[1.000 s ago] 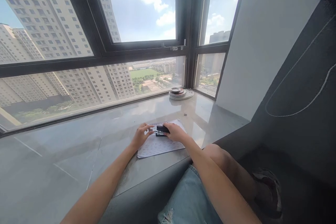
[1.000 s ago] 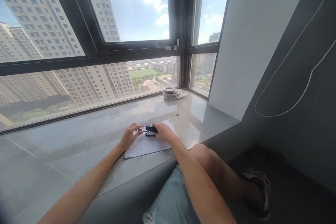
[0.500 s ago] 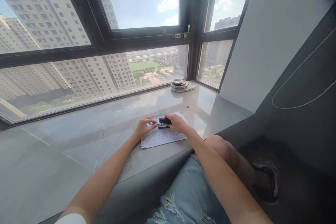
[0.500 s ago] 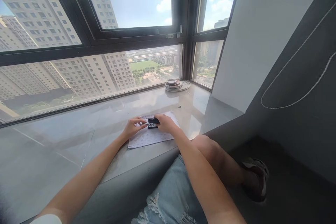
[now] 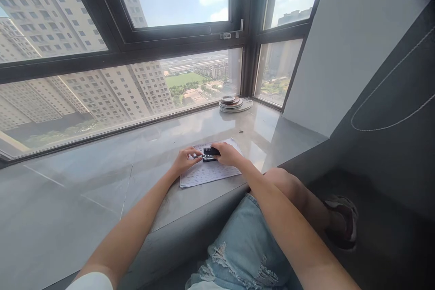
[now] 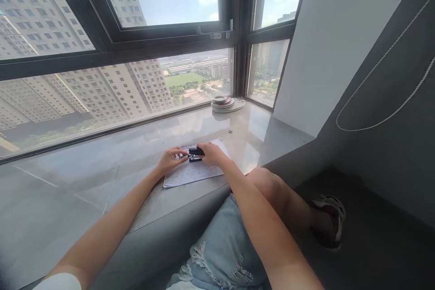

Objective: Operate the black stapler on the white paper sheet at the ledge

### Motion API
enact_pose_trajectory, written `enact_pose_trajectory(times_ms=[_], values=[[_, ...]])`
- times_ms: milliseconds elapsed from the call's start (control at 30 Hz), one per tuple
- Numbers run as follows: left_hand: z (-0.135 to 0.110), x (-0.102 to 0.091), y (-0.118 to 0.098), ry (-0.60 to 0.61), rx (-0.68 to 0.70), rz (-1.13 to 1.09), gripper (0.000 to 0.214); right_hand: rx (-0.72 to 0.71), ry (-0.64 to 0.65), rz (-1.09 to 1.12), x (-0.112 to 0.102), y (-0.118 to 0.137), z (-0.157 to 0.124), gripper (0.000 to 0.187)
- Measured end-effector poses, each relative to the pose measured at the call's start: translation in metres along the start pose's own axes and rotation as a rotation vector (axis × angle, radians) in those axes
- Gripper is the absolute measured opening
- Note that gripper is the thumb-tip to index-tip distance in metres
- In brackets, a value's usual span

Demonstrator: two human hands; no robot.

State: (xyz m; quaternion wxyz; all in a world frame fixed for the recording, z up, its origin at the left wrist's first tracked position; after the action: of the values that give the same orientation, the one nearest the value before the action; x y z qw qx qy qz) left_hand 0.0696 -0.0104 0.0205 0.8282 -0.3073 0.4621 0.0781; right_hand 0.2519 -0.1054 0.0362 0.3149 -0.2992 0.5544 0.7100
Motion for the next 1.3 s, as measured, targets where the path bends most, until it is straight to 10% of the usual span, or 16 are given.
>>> enact_pose_trajectory(times_ms=[1000, 1300], values=[[0.001, -0.004, -0.006, 0.032, -0.029, -0.004, 0.030, -0.047, -0.030, 0.089, -0.001, -0.003, 0.000, 0.023], [-0.005, -0.008, 0.018, -0.089, -0.324, -0.176, 0.033, -0.009, -0.162, 0.332, -0.011, -0.007, 0.002, 0.039]])
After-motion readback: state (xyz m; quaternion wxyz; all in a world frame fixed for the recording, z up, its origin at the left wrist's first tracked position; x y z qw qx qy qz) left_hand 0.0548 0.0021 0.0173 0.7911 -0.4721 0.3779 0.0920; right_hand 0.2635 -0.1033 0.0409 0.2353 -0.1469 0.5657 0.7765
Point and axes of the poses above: each hand's wrist, its own z-axis towards the middle knuckle, its own x-axis out of the palm, y = z × x, the point moved 6 cm from there along z, towards the middle knuckle, and after that the axes turned 13 degrees about z, right-handed, at the moved point
